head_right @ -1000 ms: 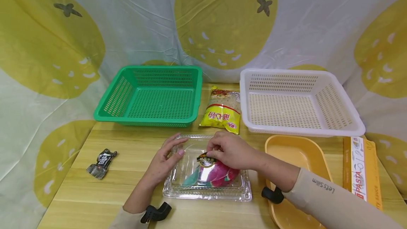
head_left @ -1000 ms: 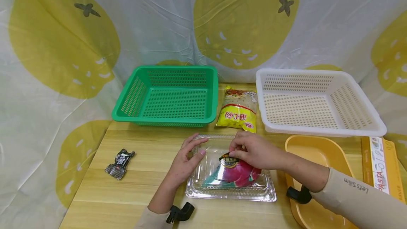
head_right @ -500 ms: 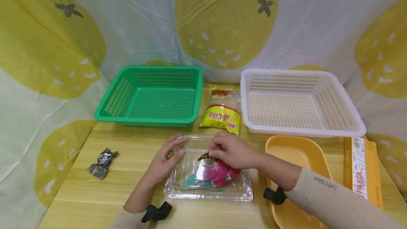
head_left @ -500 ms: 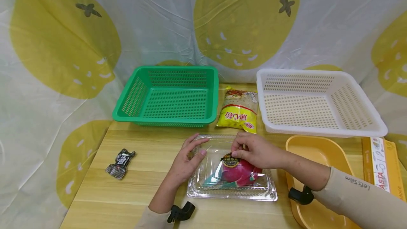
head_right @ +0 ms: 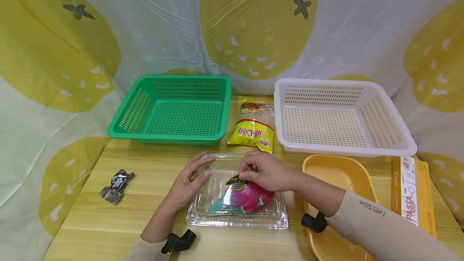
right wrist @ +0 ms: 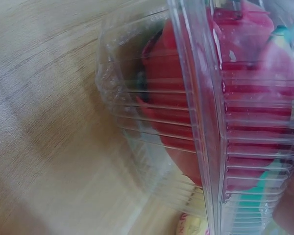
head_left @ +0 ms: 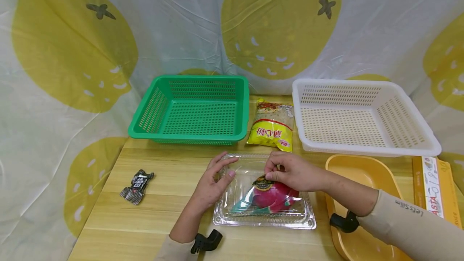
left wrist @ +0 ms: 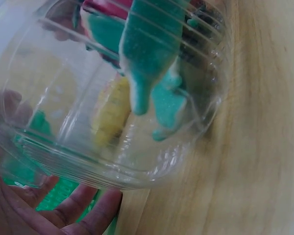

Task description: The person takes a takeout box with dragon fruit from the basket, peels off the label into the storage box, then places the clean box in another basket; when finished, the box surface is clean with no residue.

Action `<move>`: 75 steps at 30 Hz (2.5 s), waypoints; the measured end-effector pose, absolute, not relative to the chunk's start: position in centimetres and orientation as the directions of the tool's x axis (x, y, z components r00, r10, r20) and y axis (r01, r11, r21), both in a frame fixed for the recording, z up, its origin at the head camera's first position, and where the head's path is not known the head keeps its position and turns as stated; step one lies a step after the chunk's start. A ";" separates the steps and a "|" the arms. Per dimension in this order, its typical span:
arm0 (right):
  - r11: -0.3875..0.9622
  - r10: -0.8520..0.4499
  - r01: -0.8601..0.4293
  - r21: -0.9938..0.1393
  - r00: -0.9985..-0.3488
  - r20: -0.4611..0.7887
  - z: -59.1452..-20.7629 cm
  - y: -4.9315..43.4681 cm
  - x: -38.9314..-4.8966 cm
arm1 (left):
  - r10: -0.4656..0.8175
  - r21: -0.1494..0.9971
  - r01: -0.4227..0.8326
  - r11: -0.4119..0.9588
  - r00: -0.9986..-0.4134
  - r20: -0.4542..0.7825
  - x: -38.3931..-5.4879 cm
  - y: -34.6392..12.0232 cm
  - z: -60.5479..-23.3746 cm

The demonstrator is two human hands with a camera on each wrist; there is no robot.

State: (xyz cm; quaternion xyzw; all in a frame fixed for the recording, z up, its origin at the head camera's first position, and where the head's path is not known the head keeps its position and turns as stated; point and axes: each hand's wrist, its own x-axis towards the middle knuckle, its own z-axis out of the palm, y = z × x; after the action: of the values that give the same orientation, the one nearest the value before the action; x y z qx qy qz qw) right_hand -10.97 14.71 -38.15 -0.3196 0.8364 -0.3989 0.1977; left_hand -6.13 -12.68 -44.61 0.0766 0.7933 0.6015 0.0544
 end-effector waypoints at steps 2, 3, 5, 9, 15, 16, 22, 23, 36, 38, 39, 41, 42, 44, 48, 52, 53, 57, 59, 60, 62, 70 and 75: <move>0.470 -0.696 -0.368 -0.803 -0.714 -0.080 -38.1 14.7 -11.0 | 0.187 0.963 0.055 0.264 -0.982 0.005 -6.1 -12.7 -44.6; 0.467 -0.696 -0.363 -0.806 -0.714 -0.082 -38.1 14.8 -11.0 | 0.187 0.963 0.054 0.263 -0.982 0.004 -6.1 -12.7 -44.6; 0.461 -0.699 -0.358 -0.812 -0.710 -0.083 -38.0 14.8 -11.0 | 0.188 0.964 0.054 0.261 -0.982 0.004 -6.1 -12.7 -44.6; 0.448 -0.707 -0.347 -0.824 -0.702 -0.088 -38.1 15.0 -11.1 | 0.187 0.965 0.053 0.258 -0.982 0.004 -6.2 -12.7 -44.6; 0.437 -0.718 -0.314 -0.843 -0.686 -0.118 -37.9 15.3 -11.3 | 0.186 0.963 0.056 0.262 -0.983 0.007 -6.2 -12.7 -44.6; 0.435 -0.720 -0.308 -0.846 -0.683 -0.122 -37.9 15.3 -11.3 | 0.186 0.963 0.056 0.262 -0.983 0.007 -6.2 -12.7 -44.6; 0.420 -0.731 -0.301 -0.856 -0.671 -0.123 -37.8 15.6 -11.3 | 0.183 0.962 0.056 0.266 -0.983 0.007 -6.2 -12.7 -44.6; 0.414 -0.736 -0.303 -0.858 -0.667 -0.119 -37.9 15.7 -11.4 | 0.181 0.962 0.055 0.266 -0.983 0.006 -6.2 -12.7 -44.6; 0.360 -0.779 -0.273 -0.892 -0.614 -0.126 -37.9 16.1 -11.6 | 0.185 0.968 0.060 0.245 -0.983 0.014 -6.1 -12.7 -44.8; 0.336 -0.778 -0.253 -0.907 -0.617 -0.116 -37.7 16.3 -11.7 | 0.181 0.967 0.061 0.246 -0.983 0.016 -6.1 -12.7 -44.8; 0.321 -0.776 -0.242 -0.916 -0.622 -0.108 -37.6 16.4 -11.8 | 0.178 0.967 0.059 0.247 -0.984 0.015 -6.1 -12.8 -44.8; 0.287 -0.766 -0.225 -0.931 -0.638 -0.082 -37.5 16.5 -11.9 | 0.176 0.967 0.057 0.248 -0.984 0.013 -6.0 -12.8 -44.7; 0.280 -0.757 -0.223 -0.934 -0.650 -0.072 -37.4 16.6 -12.0 | 0.176 0.967 0.056 0.249 -0.984 0.011 -6.0 -12.8 -44.6; 0.281 -0.740 -0.228 -0.932 -0.670 -0.059 -37.2 16.6 -12.0 | 0.177 0.965 0.051 0.256 -0.984 0.005 -6.0 -12.8 -44.5; 0.351 -0.682 -0.263 -0.899 -0.730 -0.053 -36.5 16.7 -11.6 | 0.179 0.963 0.045 0.266 -0.984 -0.003 -6.0 -12.7 -44.4; 0.431 -0.600 -0.277 -0.859 -0.799 -0.044 -35.2 17.1 -11.1 | 0.175 0.962 0.055 0.269 -0.985 0.008 -6.0 -12.6 -44.4; 0.444 -0.582 -0.277 -0.852 -0.812 -0.039 -34.8 17.4 -10.9 | 0.175 0.961 0.058 0.270 -0.984 0.010 -6.0 -12.6 -44.4; 0.494 -0.516 -0.270 -0.827 -0.856 -0.029 -33.8 18.8 -10.1 | 0.180 0.961 0.053 0.270 -0.984 0.004 -6.0 -12.6 -44.3; 0.513 -0.480 -0.257 -0.819 -0.877 -0.026 -33.5 19.8 -9.7 | 0.180 0.962 0.044 0.271 -0.984 -0.006 -6.0 -12.6 -44.2; 0.526 -0.463 -0.251 -0.813 -0.886 -0.026 -33.4 20.4 -9.4 | 0.180 0.961 0.042 0.273 -0.984 -0.009 -5.9 -12.6 -44.1; 0.545 -0.431 -0.235 -0.805 -0.902 -0.029 -33.3 21.5 -8.9 | 0.179 0.960 0.038 0.278 -0.984 -0.013 -5.9 -12.6 -44.1; 0.601 -0.340 -0.194 -0.776 -0.940 -0.028 -34.7 25.8 -7.1 | 0.180 0.946 0.091 0.311 -0.983 0.036 -6.2 -13.0 -44.5; 0.661 -0.275 -0.140 -0.737 -0.959 -0.064 -35.8 28.3 -6.5 | 0.181 0.951 0.081 0.299 -0.983 0.027 -6.2 -13.1 -44.4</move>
State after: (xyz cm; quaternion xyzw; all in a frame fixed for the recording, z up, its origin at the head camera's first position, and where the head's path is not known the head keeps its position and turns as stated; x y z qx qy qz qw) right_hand -6.47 28.30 -35.84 -0.1145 0.9074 -0.3953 0.0854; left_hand -6.19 -13.11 -44.42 0.0813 0.8048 0.5864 0.0426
